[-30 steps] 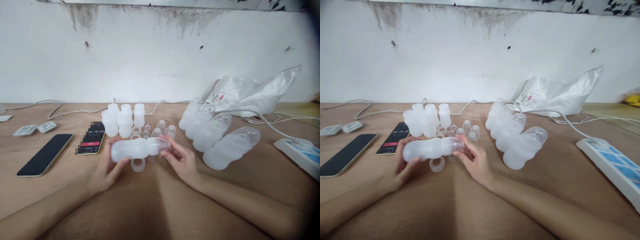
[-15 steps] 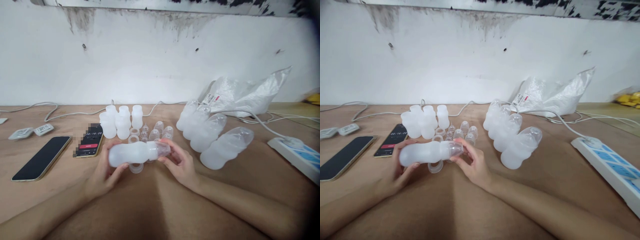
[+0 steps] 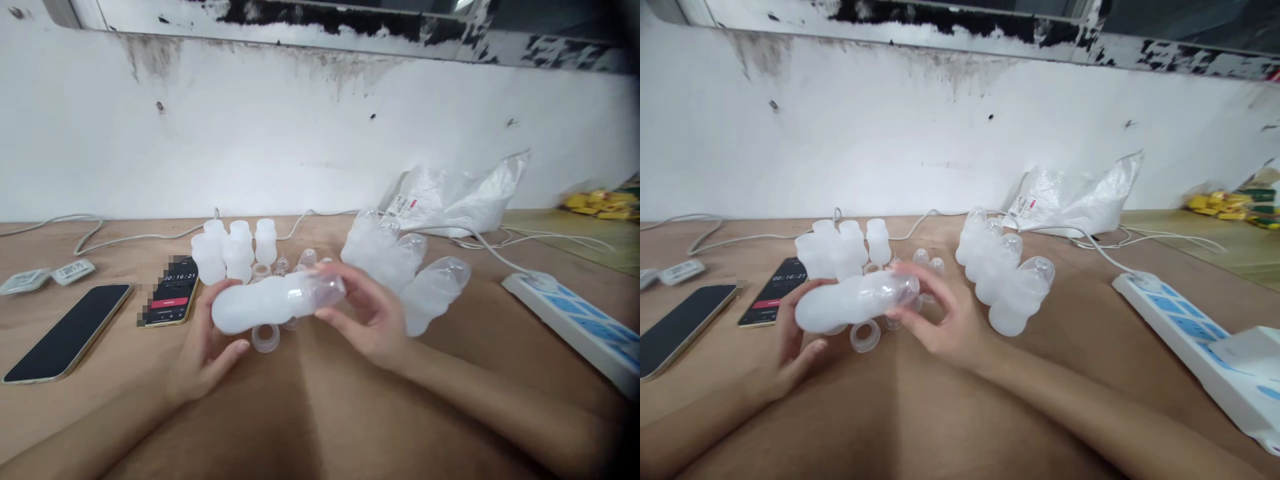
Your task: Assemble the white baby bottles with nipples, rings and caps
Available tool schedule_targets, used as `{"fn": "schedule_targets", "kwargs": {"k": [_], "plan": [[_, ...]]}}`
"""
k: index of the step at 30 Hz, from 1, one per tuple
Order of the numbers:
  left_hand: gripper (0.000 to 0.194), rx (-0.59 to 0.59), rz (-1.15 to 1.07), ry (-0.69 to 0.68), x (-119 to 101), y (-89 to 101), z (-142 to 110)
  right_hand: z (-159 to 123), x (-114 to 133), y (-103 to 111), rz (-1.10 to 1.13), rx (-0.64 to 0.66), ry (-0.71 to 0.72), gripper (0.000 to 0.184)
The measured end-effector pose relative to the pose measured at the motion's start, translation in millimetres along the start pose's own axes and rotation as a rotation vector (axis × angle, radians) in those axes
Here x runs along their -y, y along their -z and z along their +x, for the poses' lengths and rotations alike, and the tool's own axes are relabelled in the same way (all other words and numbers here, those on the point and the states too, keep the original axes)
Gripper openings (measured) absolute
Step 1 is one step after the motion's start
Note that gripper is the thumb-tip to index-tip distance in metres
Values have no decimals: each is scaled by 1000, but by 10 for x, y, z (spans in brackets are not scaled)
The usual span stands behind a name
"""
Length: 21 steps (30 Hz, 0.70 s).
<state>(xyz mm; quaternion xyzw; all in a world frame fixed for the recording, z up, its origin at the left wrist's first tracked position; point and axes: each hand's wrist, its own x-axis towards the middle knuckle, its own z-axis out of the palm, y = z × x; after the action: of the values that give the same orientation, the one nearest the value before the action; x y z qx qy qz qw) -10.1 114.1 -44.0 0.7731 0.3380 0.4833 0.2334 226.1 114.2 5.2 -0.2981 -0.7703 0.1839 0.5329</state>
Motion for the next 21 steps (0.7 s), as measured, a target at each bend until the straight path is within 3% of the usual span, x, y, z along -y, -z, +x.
{"fn": "schedule_targets", "kwargs": {"k": [3, 6, 10, 14, 21], "plan": [[54, -29, -46, 28, -5, -9, 39, 332, 242, 287, -283, -83, 69, 36], [48, -18, -28, 72, -25, -22, 74, 669, 342, 534, -750, -78, 57, 35], [46, 38, 23, 49, -50, -22, 83, 940, 209, 585, -1111, 39, -207, 37], [41, 80, 66, 41, -52, -13, 77, 996, 3, 444, -1230, 162, -421, 37], [39, 91, 101, -6, -46, -2, 80, 1011, -260, 328, -1208, 171, -534, 37]]}}
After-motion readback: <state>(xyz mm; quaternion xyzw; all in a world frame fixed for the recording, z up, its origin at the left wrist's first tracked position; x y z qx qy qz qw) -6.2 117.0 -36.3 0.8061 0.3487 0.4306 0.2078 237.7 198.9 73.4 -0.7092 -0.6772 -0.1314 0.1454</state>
